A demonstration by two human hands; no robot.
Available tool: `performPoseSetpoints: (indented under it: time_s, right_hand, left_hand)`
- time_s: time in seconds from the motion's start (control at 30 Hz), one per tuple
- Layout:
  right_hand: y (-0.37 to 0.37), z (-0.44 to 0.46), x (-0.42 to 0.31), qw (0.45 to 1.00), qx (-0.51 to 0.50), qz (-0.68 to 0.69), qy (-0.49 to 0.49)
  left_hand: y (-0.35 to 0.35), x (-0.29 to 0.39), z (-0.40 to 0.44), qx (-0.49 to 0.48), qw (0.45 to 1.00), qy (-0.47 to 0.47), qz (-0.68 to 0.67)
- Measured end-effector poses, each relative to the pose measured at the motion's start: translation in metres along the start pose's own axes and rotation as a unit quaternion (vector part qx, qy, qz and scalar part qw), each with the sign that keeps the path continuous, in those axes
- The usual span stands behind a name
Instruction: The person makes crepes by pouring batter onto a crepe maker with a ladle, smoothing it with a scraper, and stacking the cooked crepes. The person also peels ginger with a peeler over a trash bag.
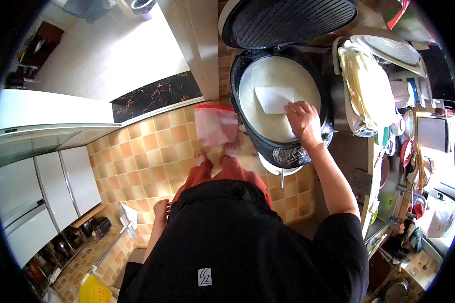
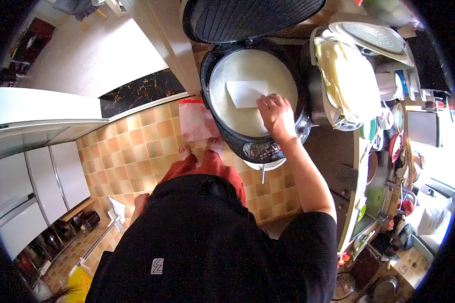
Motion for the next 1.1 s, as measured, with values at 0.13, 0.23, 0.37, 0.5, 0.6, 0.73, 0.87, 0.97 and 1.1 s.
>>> performPoseSetpoints:
  time_s: [0.13,0.23,0.37,0.5,0.6,0.73,0.87,0.97,1.1]
  right_hand:
    - [-0.014,-0.005,-0.01,0.998,-0.021,0.045,0.024]
    - [-0.021,-0.017,-0.023,0.997,-0.031,0.066,0.029]
    - [-0.052,-0.019,-0.04,0.993,0.02,0.108,0.044]
    - [-0.067,0.0,-0.019,0.99,0.098,0.042,0.091]
    - [-0.044,0.019,0.012,0.983,0.164,-0.01,0.088]
    - [-0.006,0.034,0.022,0.988,0.141,-0.013,0.061]
    - [0.011,0.003,-0.019,1.0,-0.001,0.018,0.007]
    - [-0.032,-0.004,-0.046,0.996,-0.005,0.093,0.007]
    - [-0.058,0.004,-0.027,0.998,0.033,0.028,0.051]
  left_hand:
    - [-0.003,-0.004,0.002,0.004,0.999,-0.021,-0.038]
    - [-0.005,-0.001,0.001,0.006,0.999,-0.029,-0.04]
    - [-0.004,-0.003,0.004,0.002,0.998,-0.019,-0.057]
    - [-0.001,-0.001,0.001,0.004,1.0,-0.016,0.004]
    - [-0.002,-0.034,0.046,-0.018,1.0,0.015,0.015]
    - [-0.006,0.002,0.015,-0.022,1.0,0.01,0.011]
    - [-0.013,-0.013,0.037,-0.017,0.996,-0.038,-0.081]
    - [-0.016,-0.011,0.026,-0.003,0.997,-0.038,-0.06]
    - [-0.014,-0.007,0.021,0.012,0.997,0.051,0.058]
Point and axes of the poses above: each hand's wrist, its own z-axis towards the middle knuckle, its own y-axis out of the palm, x = y × z, the point moved 2 cm from there along z, towards the middle knuckle, and after that the axes turned 2 degrees about x, right-handed, at the moved point
